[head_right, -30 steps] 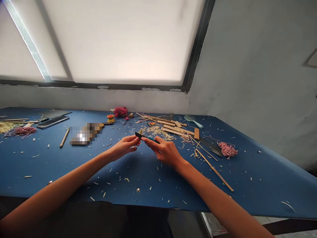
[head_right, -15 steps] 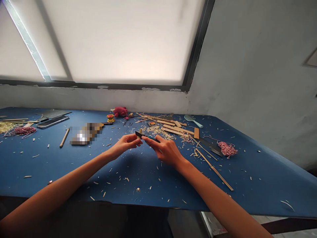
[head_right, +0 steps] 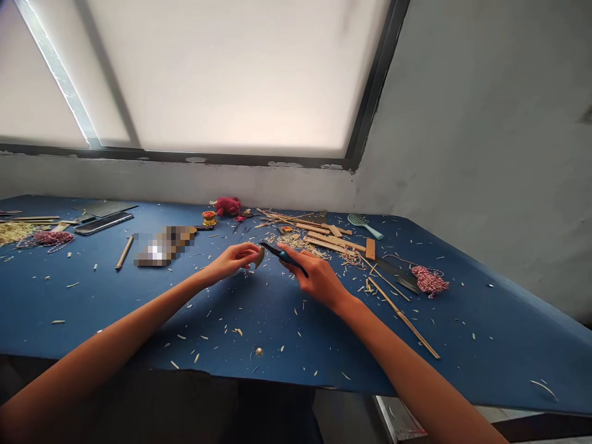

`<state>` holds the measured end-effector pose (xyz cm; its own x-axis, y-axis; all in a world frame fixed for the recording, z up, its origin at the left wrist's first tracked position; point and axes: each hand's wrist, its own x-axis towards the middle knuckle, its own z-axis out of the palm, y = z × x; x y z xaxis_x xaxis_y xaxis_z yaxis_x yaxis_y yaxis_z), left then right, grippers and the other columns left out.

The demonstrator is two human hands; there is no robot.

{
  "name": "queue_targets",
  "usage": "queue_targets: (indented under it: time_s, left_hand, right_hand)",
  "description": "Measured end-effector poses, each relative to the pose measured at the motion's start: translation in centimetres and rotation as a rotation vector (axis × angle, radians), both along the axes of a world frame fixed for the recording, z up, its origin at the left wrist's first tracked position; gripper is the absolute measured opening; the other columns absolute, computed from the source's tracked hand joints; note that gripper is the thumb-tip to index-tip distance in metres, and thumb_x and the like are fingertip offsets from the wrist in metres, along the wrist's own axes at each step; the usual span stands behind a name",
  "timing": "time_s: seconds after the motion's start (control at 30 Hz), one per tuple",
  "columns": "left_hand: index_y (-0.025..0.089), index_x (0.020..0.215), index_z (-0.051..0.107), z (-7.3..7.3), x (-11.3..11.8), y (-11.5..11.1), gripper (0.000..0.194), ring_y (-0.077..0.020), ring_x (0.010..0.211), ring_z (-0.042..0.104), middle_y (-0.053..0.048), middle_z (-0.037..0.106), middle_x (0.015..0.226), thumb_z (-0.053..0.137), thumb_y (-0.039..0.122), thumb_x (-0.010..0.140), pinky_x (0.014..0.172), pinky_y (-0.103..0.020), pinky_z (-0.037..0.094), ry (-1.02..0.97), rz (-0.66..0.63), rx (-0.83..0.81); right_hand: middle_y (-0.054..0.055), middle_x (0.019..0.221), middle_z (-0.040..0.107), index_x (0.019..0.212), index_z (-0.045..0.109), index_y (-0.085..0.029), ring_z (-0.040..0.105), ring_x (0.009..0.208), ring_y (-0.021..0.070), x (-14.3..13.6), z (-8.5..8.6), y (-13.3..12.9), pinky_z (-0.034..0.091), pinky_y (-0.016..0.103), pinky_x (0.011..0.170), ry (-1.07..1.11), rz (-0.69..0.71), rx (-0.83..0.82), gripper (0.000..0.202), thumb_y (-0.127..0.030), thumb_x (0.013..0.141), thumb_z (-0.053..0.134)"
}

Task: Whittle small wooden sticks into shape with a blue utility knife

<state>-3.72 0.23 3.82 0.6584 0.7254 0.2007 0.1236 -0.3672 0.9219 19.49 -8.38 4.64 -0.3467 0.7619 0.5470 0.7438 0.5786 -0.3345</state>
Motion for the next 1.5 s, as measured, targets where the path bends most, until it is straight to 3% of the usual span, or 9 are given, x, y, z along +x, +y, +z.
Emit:
queue_targets:
  time_s: [0.13, 0.27, 0.6, 1.2, 1.37, 1.5]
  left_hand:
    - [0.017, 0.096, 0.061, -0.3, -0.3, 0.7, 0.033, -0.0151, 0.083, 0.058, -0.005, 0.062, 0.091, 0.055, 0.045, 0.080, 0.076, -0.029, 0.046, 0.081, -0.036, 0.066]
    - [0.016, 0.097, 0.061, -0.8, -0.4, 1.0, 0.031, -0.0151, 0.083, 0.059, -0.004, 0.062, 0.087, 0.055, 0.042, 0.080, 0.080, -0.031, 0.046, 0.074, -0.105, 0.040]
    - [0.015, 0.081, 0.058, -0.5, -0.2, 0.6, 0.023, -0.0108, 0.072, 0.053, 0.001, 0.056, 0.073, 0.056, 0.038, 0.080, 0.076, -0.028, 0.041, 0.053, -0.144, 0.021]
    - [0.014, 0.082, 0.061, -0.1, -0.6, 0.6, 0.028, -0.0115, 0.072, 0.054, -0.002, 0.059, 0.075, 0.055, 0.042, 0.080, 0.074, -0.028, 0.041, 0.082, -0.189, 0.041]
    - [0.018, 0.101, 0.063, 1.8, -1.5, 1.0, 0.034, -0.0164, 0.087, 0.060, -0.007, 0.065, 0.097, 0.060, 0.041, 0.077, 0.078, -0.030, 0.045, 0.106, -0.100, 0.044]
    - [0.019, 0.092, 0.068, 4.2, -1.9, 0.2, 0.026, -0.0162, 0.087, 0.060, -0.006, 0.067, 0.092, 0.059, 0.040, 0.078, 0.080, -0.030, 0.045, 0.056, 0.027, 0.269]
  right_hand:
    - [0.004, 0.102, 0.065, 0.126, 0.046, -0.026, 0.063, 0.086, 0.0183, 0.4, 0.0, 0.1, 0.045, 0.026, 0.066, -0.109, -0.068, -0.003, 0.036, -0.036, 0.093, 0.038]
    - [0.003, 0.090, 0.068, 0.110, 0.052, -0.023, 0.064, 0.073, 0.0176, 0.2, 0.2, 0.0, 0.039, 0.025, 0.054, -0.217, -0.132, 0.029, 0.030, -0.042, 0.092, 0.037]
    - [0.003, 0.084, 0.068, 0.102, 0.053, -0.022, 0.063, 0.070, 0.0163, -0.4, 0.1, -0.1, 0.034, 0.024, 0.053, -0.272, -0.120, 0.020, 0.029, -0.043, 0.094, 0.034]
    - [0.004, 0.082, 0.067, 0.105, 0.050, -0.022, 0.063, 0.068, 0.0173, -0.8, -0.4, -0.2, 0.035, 0.024, 0.053, -0.238, -0.115, -0.046, 0.030, -0.044, 0.094, 0.033]
    - [0.005, 0.080, 0.067, 0.103, 0.051, -0.021, 0.063, 0.065, 0.0176, -1.6, 0.2, -0.4, 0.034, 0.025, 0.052, -0.292, -0.138, -0.013, 0.033, -0.045, 0.094, 0.031]
    - [0.004, 0.077, 0.067, 0.100, 0.051, -0.020, 0.061, 0.060, 0.0163, -2.4, 1.0, -0.8, 0.030, 0.026, 0.049, -0.369, -0.153, 0.000, 0.031, -0.042, 0.095, 0.029]
